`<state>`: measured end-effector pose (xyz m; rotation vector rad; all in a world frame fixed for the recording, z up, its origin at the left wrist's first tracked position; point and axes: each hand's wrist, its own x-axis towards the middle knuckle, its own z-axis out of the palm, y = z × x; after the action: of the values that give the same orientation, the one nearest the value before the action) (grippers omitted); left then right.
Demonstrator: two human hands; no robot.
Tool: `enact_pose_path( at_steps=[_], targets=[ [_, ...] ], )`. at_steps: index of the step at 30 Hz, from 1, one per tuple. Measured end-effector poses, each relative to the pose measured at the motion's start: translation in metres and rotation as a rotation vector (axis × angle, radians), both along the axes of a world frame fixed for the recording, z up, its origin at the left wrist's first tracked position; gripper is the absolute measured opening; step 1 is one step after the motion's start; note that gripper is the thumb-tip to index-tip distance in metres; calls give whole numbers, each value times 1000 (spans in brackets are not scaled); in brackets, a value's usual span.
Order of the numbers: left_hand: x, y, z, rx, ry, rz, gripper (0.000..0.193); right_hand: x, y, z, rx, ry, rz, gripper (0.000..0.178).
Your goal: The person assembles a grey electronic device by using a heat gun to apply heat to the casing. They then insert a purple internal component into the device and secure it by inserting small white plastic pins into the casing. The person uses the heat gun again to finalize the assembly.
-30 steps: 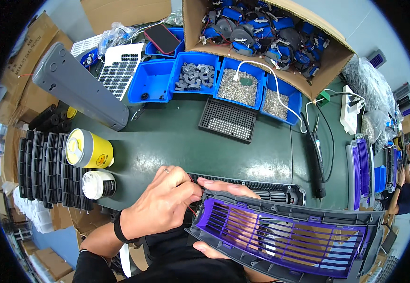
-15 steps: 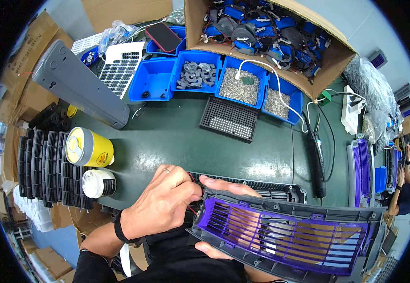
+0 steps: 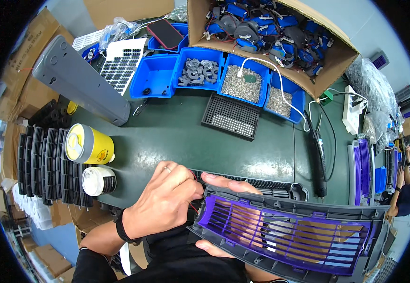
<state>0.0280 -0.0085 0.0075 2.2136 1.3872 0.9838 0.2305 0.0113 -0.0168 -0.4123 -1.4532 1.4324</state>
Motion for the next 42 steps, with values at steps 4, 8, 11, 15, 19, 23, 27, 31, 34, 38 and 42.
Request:
enact_pose_path(
  at_steps=[4, 8, 11, 15, 19, 23, 27, 31, 34, 38, 42],
  targets=[
    [6, 0, -4, 12, -3, 31, 26, 0, -1, -5, -82, 79, 17, 100],
    [9, -3, -11, -24, -14, 56, 25, 0, 0, -3, -83, 58, 24, 100],
    [10, -6, -13, -44, -28, 76, 24, 0, -3, -4, -110, 73, 31, 101],
    [2, -5, -9, -62, -9, 42, 25, 0, 0, -5, -125, 57, 24, 105],
    [-12, -4, 17, -199, -72, 51, 43, 2, 6, -8, -35, 114, -35, 109],
    [-36, -4, 16, -386, -101, -3, 52, 12, 6, -12, -93, 68, -126, 120],
    [-35, -8, 2, -329, -116, -84, 40, 8, 3, -12, -131, 30, -200, 131],
    [-30, -3, -4, -265, -133, -103, 37, 10, 6, -16, -50, 57, -165, 128],
    [-27, 4, -5, -243, -105, -139, 37, 10, 8, -13, -33, 173, -54, 123],
    [-26, 12, -11, -202, -11, -226, 37, 9, 0, -7, -207, 278, 44, 122],
    [-25, 19, -15, -173, 41, -262, 34, 13, 2, -9, -229, 254, 170, 121]
  ],
)
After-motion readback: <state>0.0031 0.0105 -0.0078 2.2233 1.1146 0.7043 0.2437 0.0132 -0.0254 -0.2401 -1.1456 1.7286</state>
